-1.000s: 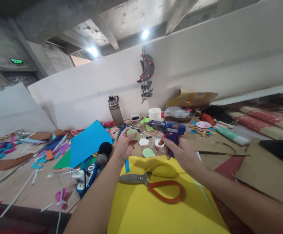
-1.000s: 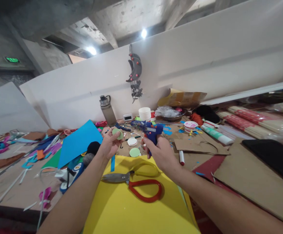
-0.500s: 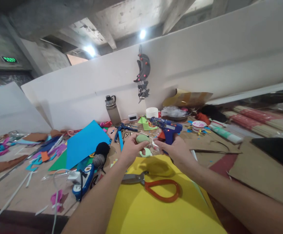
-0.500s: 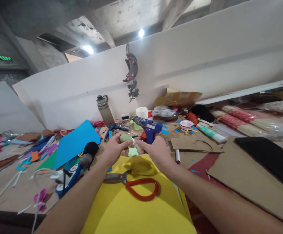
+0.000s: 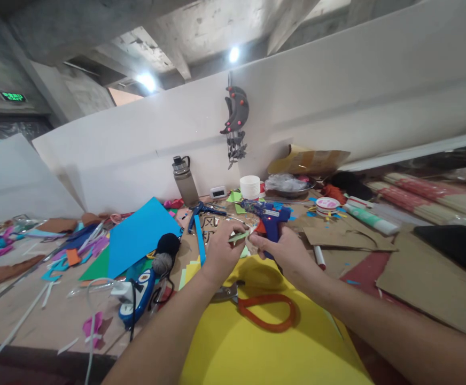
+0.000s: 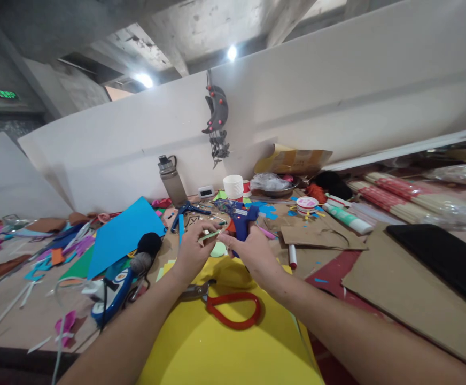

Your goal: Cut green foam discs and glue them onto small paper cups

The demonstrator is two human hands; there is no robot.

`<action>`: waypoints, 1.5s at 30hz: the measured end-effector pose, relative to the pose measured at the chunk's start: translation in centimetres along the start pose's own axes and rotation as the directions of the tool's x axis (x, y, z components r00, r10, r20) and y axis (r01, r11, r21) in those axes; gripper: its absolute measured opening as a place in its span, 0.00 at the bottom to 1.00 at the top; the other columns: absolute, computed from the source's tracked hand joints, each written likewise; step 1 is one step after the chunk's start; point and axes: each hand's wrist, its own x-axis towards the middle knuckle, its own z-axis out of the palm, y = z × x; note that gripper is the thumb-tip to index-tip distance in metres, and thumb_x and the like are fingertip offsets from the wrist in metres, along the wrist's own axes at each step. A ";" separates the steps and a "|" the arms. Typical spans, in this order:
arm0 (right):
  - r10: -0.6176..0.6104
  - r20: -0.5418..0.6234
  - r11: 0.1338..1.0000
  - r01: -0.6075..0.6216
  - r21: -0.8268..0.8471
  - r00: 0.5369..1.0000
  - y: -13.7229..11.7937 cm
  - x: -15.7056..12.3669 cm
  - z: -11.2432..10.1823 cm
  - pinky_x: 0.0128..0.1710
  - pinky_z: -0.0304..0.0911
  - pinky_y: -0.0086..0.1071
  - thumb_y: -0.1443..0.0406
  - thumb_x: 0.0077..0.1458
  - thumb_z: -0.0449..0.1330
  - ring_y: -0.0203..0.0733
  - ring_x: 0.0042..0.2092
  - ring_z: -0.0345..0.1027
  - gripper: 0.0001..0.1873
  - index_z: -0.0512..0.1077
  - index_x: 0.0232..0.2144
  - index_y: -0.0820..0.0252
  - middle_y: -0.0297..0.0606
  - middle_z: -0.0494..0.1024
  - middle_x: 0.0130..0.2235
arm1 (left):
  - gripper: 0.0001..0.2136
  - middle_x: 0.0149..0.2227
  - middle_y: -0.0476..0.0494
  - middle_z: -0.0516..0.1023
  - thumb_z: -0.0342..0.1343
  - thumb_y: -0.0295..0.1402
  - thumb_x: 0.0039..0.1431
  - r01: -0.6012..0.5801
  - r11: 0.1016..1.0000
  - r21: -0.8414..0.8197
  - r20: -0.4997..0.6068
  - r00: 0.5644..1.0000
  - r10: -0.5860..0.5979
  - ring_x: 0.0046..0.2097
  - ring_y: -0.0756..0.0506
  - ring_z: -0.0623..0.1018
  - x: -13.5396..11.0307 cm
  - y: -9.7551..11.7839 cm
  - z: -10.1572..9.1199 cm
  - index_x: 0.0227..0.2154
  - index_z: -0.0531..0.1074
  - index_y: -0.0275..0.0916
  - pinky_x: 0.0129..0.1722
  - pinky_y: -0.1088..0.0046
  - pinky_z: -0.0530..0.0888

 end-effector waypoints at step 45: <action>0.025 -0.146 0.992 -0.007 0.124 0.989 0.1 0.9 -0.5 0.24 0.62 0.29 0.63 0.34 0.68 0.35 0.24 0.66 0.20 0.68 0.32 0.61 0.33 0.75 0.27 | 0.21 0.50 0.38 0.67 0.59 0.42 0.53 0.173 0.977 -0.123 0.185 0.971 -0.148 0.50 0.43 0.71 -0.1 -1.3 0.6 0.46 0.62 0.40 0.47 0.66 0.70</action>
